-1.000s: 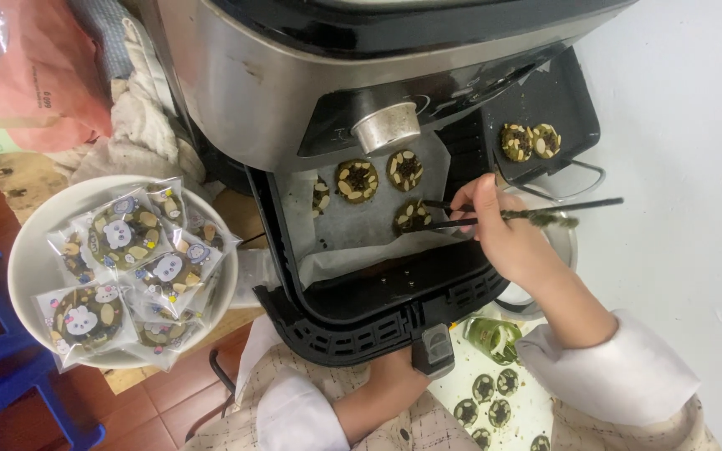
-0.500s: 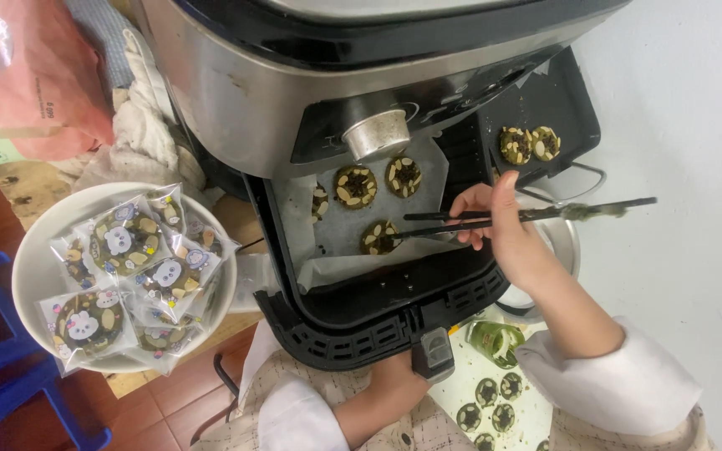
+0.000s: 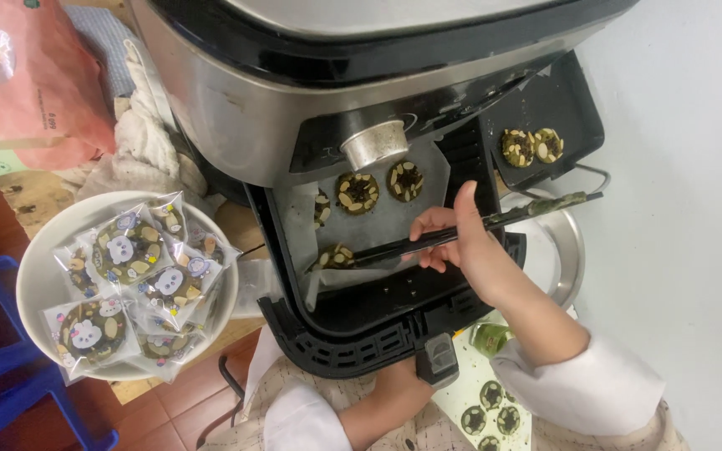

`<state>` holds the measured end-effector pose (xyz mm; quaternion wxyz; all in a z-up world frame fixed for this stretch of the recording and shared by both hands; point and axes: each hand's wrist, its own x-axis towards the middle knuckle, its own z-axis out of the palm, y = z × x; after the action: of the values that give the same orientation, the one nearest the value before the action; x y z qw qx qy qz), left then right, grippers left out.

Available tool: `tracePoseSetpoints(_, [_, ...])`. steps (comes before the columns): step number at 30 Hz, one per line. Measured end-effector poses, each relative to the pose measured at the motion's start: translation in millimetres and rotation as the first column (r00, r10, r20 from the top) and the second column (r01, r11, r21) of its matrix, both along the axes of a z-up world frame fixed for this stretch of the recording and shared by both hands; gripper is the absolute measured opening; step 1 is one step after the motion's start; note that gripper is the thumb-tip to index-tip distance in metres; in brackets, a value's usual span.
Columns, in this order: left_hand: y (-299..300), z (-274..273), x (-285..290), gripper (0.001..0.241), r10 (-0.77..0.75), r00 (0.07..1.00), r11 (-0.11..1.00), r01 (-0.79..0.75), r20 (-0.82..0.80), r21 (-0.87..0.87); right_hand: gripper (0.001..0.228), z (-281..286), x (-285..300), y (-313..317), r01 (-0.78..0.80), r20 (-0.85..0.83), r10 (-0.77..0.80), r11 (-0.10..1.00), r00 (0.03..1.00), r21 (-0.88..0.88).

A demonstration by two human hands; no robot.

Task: Prepare and bake decorative pastries using an air fryer.

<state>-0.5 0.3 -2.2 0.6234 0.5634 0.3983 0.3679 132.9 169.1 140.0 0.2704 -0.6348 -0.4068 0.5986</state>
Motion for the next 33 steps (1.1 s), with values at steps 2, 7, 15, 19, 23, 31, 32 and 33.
tracePoseSetpoints(2, [0, -1, 0, 0.045, 0.008, 1.000, 1.000, -0.008, 0.007, 0.013, 0.101, -2, -2, -2, -0.015, -0.025, 0.015, 1.000, 1.000, -0.008])
tracePoseSetpoints(7, [9, 13, -5, 0.047, -0.047, 0.994, 0.999, 0.044, -0.098, -0.031, 0.100, 0, -4, -3, 0.004, -0.073, 0.001, 0.998, 0.997, 0.063])
tracePoseSetpoints(15, [3, 2, -2, 0.041, -0.150, 0.988, 0.971, 0.142, -0.030, -0.190, 0.099, 3, -15, 0, 0.069, -0.050, -0.068, 0.998, 0.996, 0.016])
tracePoseSetpoints(19, [2, -1, -3, 0.052, -0.087, 0.995, 0.992, 0.082, -0.054, -0.093, 0.098, 5, -20, 4, 0.097, -0.127, -0.103, 0.994, 0.987, -0.054])
tracePoseSetpoints(23, [4, 3, -5, 0.047, -0.134, 0.989, 0.974, 0.119, -0.061, -0.194, 0.097, 6, -17, 5, 0.097, -0.137, -0.102, 0.994, 0.985, -0.046])
tracePoseSetpoints(31, [8, 11, -8, 0.046, -0.065, 0.995, 0.997, 0.062, -0.070, -0.043, 0.100, 26, -10, 10, 0.038, -0.164, -0.050, 0.996, 0.985, -0.076])
tracePoseSetpoints(32, [8, 10, -7, 0.046, -0.064, 0.995, 0.997, 0.061, -0.070, -0.042, 0.100, 28, -10, 11, 0.037, -0.164, -0.049, 0.996, 0.985, -0.075])
tracePoseSetpoints(33, [8, 8, -7, 0.045, -0.070, 0.995, 0.997, 0.067, -0.078, -0.043, 0.100, 31, -9, 12, 0.013, -0.147, -0.025, 0.997, 0.989, -0.082])
